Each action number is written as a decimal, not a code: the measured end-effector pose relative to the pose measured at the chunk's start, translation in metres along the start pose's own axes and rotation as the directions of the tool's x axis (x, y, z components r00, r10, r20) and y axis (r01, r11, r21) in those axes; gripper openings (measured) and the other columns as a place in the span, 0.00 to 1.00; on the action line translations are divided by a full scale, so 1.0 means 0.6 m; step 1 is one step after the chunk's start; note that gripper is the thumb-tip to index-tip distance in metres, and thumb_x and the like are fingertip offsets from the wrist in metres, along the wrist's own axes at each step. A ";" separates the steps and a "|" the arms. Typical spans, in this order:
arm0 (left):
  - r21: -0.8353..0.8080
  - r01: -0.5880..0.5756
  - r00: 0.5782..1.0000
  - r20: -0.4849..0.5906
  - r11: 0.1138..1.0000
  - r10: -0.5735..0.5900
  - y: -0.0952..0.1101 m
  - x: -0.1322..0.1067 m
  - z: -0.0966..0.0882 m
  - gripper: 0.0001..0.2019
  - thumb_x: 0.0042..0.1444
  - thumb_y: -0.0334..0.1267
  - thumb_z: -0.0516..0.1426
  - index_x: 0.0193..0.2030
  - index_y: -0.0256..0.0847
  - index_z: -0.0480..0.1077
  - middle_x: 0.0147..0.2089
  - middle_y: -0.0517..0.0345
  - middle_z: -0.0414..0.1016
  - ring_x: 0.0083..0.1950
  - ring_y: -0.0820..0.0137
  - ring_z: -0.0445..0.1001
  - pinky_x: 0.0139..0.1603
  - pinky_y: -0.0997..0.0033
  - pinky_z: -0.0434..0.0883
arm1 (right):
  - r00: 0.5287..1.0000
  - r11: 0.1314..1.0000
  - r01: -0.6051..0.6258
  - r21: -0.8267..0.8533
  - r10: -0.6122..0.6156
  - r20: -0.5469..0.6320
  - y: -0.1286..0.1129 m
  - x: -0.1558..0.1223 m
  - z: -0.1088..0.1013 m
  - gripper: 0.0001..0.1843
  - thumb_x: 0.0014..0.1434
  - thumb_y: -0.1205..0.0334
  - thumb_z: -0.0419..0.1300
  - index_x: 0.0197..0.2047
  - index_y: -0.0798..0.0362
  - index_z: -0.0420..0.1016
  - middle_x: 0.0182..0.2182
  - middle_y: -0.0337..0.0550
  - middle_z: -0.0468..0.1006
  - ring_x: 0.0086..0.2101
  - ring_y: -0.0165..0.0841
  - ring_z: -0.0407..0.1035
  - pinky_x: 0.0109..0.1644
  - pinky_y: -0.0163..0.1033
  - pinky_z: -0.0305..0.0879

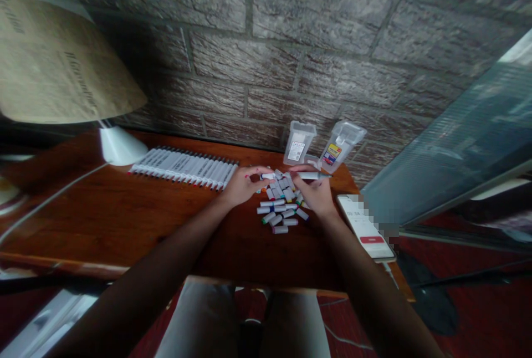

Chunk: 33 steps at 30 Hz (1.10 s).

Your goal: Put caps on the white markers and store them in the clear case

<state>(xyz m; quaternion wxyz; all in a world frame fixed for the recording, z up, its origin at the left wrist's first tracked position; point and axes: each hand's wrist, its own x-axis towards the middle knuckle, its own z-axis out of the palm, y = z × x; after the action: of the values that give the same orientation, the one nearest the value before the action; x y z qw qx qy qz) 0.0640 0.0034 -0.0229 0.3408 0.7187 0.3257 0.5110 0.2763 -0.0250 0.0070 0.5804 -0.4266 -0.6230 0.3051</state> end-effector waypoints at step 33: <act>0.068 -0.013 0.999 -0.051 0.998 0.017 -0.008 0.001 -0.002 0.11 0.53 0.42 0.66 0.41 0.39 0.79 0.43 0.52 0.83 0.44 0.64 0.80 0.49 0.66 0.74 | 0.982 0.955 -0.178 0.236 0.158 0.098 -0.026 -0.001 0.000 0.29 0.49 0.44 0.72 0.47 0.45 0.64 0.36 0.39 0.82 0.24 0.28 0.69 0.25 0.34 0.59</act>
<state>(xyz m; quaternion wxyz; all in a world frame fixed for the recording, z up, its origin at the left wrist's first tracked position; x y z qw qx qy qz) 0.0622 0.0067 -0.0259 0.3041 0.7188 0.3461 0.5207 0.2737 -0.0325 0.0203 0.5755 -0.3913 -0.5645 0.4439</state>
